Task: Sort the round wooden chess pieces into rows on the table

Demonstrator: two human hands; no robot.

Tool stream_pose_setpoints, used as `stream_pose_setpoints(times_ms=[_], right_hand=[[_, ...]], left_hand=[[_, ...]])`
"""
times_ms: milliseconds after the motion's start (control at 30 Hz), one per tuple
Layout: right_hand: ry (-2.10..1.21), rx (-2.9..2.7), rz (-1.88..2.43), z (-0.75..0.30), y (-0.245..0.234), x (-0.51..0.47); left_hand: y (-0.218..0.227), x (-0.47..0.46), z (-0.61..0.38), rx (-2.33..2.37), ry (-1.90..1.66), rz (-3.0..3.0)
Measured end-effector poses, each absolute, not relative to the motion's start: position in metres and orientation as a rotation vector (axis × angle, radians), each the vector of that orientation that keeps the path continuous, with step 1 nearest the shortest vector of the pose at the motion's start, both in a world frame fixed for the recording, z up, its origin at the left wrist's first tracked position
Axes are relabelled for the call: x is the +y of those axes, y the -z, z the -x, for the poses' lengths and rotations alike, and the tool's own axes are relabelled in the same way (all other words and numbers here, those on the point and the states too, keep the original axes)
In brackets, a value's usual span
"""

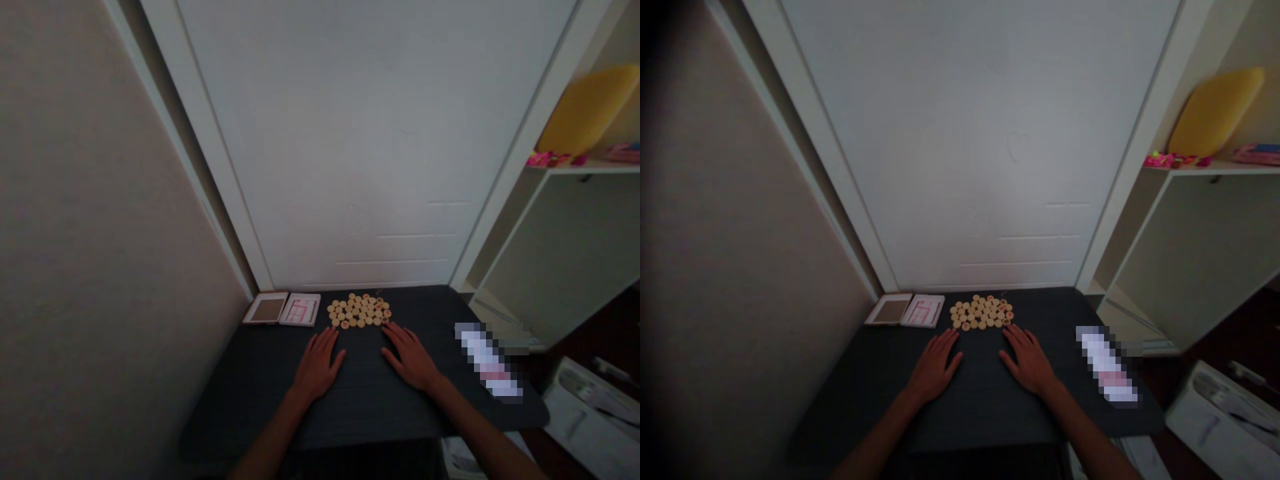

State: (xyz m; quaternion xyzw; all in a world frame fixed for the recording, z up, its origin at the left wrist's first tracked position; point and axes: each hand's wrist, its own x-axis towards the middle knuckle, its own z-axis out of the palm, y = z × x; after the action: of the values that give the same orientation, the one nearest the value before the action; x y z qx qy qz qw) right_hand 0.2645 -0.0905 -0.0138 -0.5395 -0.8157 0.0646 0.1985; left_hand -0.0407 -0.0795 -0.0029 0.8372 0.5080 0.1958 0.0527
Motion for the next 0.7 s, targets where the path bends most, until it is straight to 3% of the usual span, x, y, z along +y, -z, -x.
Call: stream_pose_setpoints(times_ms=[700], right_hand=[[-0.22, -2.336, 1.501, -0.265, 0.012, -0.087]], left_hand=[[-0.005, -0.076, 0.036, 1.35, -0.46, -2.642]])
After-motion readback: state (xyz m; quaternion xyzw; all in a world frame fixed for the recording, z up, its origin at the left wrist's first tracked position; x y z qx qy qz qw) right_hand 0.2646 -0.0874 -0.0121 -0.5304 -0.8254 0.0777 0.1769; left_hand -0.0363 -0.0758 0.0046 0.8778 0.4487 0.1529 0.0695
